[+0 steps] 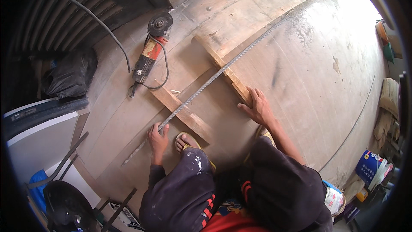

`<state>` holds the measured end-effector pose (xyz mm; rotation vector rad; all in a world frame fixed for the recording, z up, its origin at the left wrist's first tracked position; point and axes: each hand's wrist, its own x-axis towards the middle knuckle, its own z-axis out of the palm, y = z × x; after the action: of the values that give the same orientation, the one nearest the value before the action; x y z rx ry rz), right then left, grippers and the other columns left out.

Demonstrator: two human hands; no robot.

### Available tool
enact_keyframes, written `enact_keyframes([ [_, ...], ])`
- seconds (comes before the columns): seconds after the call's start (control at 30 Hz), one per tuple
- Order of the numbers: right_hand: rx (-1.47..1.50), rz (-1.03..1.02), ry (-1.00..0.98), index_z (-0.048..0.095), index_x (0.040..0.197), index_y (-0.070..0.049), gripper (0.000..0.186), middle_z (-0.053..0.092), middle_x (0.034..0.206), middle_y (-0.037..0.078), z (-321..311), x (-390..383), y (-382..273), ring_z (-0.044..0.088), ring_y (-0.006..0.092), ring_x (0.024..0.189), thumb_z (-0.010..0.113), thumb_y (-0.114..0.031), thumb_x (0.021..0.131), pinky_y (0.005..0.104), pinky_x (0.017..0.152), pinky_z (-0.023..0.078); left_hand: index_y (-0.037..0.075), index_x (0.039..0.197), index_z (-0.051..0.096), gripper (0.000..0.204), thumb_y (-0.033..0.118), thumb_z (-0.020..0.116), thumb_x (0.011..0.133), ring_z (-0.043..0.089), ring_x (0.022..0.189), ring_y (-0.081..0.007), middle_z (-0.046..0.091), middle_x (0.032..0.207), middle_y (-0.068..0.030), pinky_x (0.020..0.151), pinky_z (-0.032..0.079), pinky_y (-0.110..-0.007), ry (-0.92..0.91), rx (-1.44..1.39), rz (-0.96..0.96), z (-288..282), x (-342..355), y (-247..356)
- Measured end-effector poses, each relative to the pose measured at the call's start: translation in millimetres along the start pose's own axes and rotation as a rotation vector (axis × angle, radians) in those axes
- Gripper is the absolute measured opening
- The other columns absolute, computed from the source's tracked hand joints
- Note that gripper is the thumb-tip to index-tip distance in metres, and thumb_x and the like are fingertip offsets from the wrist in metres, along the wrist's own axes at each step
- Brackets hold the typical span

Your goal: The person uses an angle grinder to cut a long metal rod into shorter pieces. They position the rod on wooden supports, cut it while sparks fly, and then move the cut pieces aside.

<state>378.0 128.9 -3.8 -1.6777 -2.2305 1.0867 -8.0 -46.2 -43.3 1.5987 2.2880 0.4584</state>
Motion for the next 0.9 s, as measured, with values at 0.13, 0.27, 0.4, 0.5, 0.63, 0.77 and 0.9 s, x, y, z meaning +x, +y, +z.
enact_keyframes([
  [0.13, 0.035, 0.025, -0.006, 0.043, 0.135, -0.003, 0.067, 0.055, 0.117, 0.021, 1, 6, -3, 0.051, 0.0372, 0.114, 0.070, -0.036, 0.083, 0.0450, 0.098, 0.043, 0.002, 0.095, 0.061, 0.033, 0.035, 0.060, 0.093, 0.061, 0.079, -0.0382, 0.063, 0.082, -0.0188, 0.070, 0.045, -0.046, -0.089, -0.132, -0.058, -12, 7, 10],
  [0.27, 0.010, 0.006, 0.004, 0.044, 0.134, -0.002, 0.066, 0.055, 0.116, 0.021, 4, 7, -8, 0.050, 0.0368, 0.114, 0.070, -0.032, 0.082, 0.0449, 0.097, 0.042, 0.001, 0.093, 0.060, 0.036, 0.037, 0.058, 0.095, 0.060, 0.074, -0.0401, 0.061, 0.077, -0.0202, 0.065, 0.044, -0.046, -0.095, -0.045, -0.053, -11, 6, 6],
  [0.4, -0.019, -0.010, 0.061, 0.047, 0.131, -0.001, 0.062, 0.056, 0.115, 0.020, 12, 7, -4, 0.051, 0.0366, 0.111, 0.070, -0.026, 0.080, 0.0445, 0.097, 0.043, 0.003, 0.088, 0.059, 0.037, 0.039, 0.055, 0.095, 0.058, 0.072, -0.0418, 0.061, 0.074, -0.0193, 0.068, 0.044, -0.047, -0.126, -0.070, -0.080, -12, 7, 5],
  [0.5, 0.017, -0.001, 0.072, 0.051, 0.129, -0.001, 0.058, 0.056, 0.115, 0.020, 16, 7, 1, 0.051, 0.0366, 0.110, 0.070, -0.022, 0.078, 0.0435, 0.096, 0.043, 0.003, 0.085, 0.058, 0.038, 0.040, 0.054, 0.095, 0.057, 0.072, -0.0425, 0.060, 0.073, -0.0191, 0.067, 0.044, -0.048, -0.101, -0.035, -0.028, -6, 7, -4],
  [0.63, 0.017, -0.044, 0.037, 0.050, 0.129, 0.000, 0.058, 0.056, 0.113, 0.020, 15, 6, 1, 0.051, 0.0362, 0.109, 0.069, -0.021, 0.079, 0.0431, 0.096, 0.043, 0.003, 0.083, 0.057, 0.040, 0.040, 0.053, 0.096, 0.057, 0.072, -0.0423, 0.061, 0.073, -0.0200, 0.065, 0.043, -0.049, -0.061, -0.024, 0.006, 1, 9, 3],
  [0.77, 0.015, -0.061, 0.024, 0.051, 0.128, 0.002, 0.056, 0.055, 0.112, 0.020, 19, 5, -5, 0.051, 0.0366, 0.110, 0.068, -0.021, 0.080, 0.0438, 0.095, 0.042, 0.002, 0.084, 0.058, 0.041, 0.041, 0.053, 0.096, 0.057, 0.070, -0.0424, 0.060, 0.072, -0.0206, 0.065, 0.043, -0.049, -0.079, -0.044, -0.019, 7, 17, 10],
  [0.9, 0.003, -0.064, 0.026, 0.049, 0.131, 0.000, 0.057, 0.055, 0.113, 0.020, 17, 4, -6, 0.051, 0.0368, 0.110, 0.068, -0.020, 0.081, 0.0434, 0.096, 0.043, 0.003, 0.085, 0.059, 0.041, 0.042, 0.053, 0.096, 0.058, 0.069, -0.0430, 0.060, 0.070, -0.0211, 0.064, 0.043, -0.050, -0.065, -0.070, -0.005, 8, 18, 11],
])
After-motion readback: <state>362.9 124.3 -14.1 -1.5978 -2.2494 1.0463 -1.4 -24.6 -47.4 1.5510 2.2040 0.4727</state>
